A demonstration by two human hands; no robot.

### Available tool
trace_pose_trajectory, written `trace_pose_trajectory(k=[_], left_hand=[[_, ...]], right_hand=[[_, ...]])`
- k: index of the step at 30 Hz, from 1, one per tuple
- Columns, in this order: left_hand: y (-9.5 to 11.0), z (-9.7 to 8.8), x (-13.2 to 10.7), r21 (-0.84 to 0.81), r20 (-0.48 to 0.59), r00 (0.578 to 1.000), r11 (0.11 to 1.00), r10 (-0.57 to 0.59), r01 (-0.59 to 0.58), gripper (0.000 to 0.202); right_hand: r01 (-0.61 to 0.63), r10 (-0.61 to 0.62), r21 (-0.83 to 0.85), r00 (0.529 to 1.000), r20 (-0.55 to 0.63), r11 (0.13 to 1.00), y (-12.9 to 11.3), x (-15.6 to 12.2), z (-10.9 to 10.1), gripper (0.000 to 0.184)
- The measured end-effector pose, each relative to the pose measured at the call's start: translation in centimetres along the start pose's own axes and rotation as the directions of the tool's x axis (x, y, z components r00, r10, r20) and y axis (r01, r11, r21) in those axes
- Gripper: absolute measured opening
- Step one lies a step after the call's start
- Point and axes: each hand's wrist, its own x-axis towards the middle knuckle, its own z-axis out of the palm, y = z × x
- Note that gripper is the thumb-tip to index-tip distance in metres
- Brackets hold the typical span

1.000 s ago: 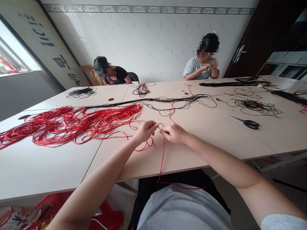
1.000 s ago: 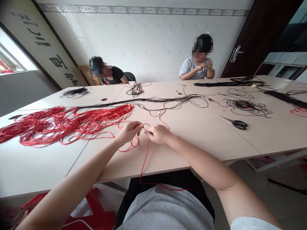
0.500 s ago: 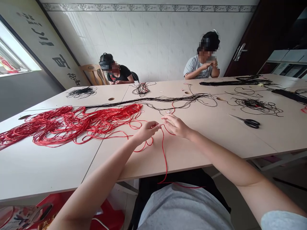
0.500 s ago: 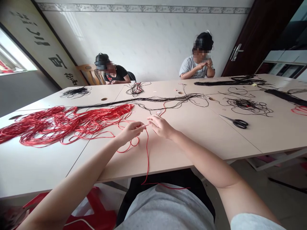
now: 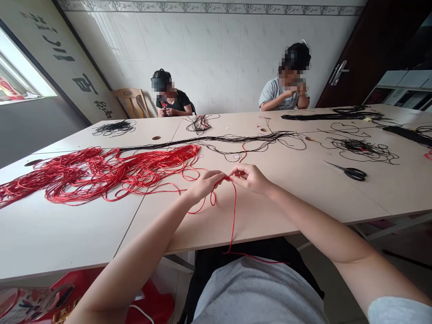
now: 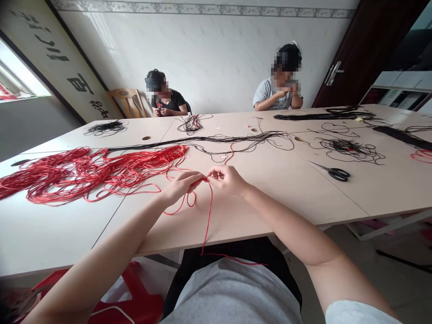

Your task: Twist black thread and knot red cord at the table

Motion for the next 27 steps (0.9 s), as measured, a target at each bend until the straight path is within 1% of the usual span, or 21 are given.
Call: trace_pose_trajectory(k=[3,5,8,10,13,18,20,23,27], left_hand=[[-0.08,0.12,-0.03,0.065,-0.012,1.000,0.998,0.001,0.000,0.025],[-0.21,0.21,-0.02,0.108,-0.021,1.000,0.994,0.016,-0.014,0.024],[-0.49,0.30,0.02,0.168,-0.045,0.998,0.985,0.045,-0.037,0.031],[-0.63,0.33,0.04,0.202,-0.057,0.997,0.978,0.061,-0.048,0.034],[-0.66,0.40,0.10,0.230,-0.086,0.991,0.970,0.099,-0.077,0.034],[-0.65,0.69,0.39,0.238,-0.175,0.977,0.968,0.124,-0.080,0.031],[-0.70,0.74,0.44,0.229,-0.187,0.975,0.971,0.120,-0.075,0.030],[-0.70,0.67,0.31,0.197,-0.134,0.986,0.978,0.099,-0.072,0.031],[-0.44,0.53,0.03,0.110,0.016,0.998,0.992,0.053,-0.055,0.032]], right_hand=[[0.040,-0.041,-0.040,0.999,-0.026,0.998,-0.32,-0.11,-0.05,0.011],[0.059,-0.061,-0.059,0.997,-0.038,0.997,-0.37,-0.12,-0.05,0.011],[0.092,-0.096,-0.078,0.994,-0.046,0.993,-0.22,-0.11,-0.01,0.012],[0.144,-0.150,-0.104,0.988,-0.048,0.984,-0.11,-0.10,0.02,0.013],[0.205,-0.214,-0.138,0.975,-0.051,0.969,-0.02,-0.09,0.09,0.014],[0.151,-0.163,-0.124,0.983,-0.089,0.981,0.09,-0.03,0.47,0.013],[0.136,-0.148,-0.121,0.984,-0.098,0.983,0.15,-0.01,0.68,0.015],[0.124,-0.134,-0.120,0.987,-0.084,0.985,0.15,-0.08,0.88,0.015],[0.088,-0.092,-0.109,0.995,-0.032,0.990,-0.17,-0.28,0.68,0.012]])
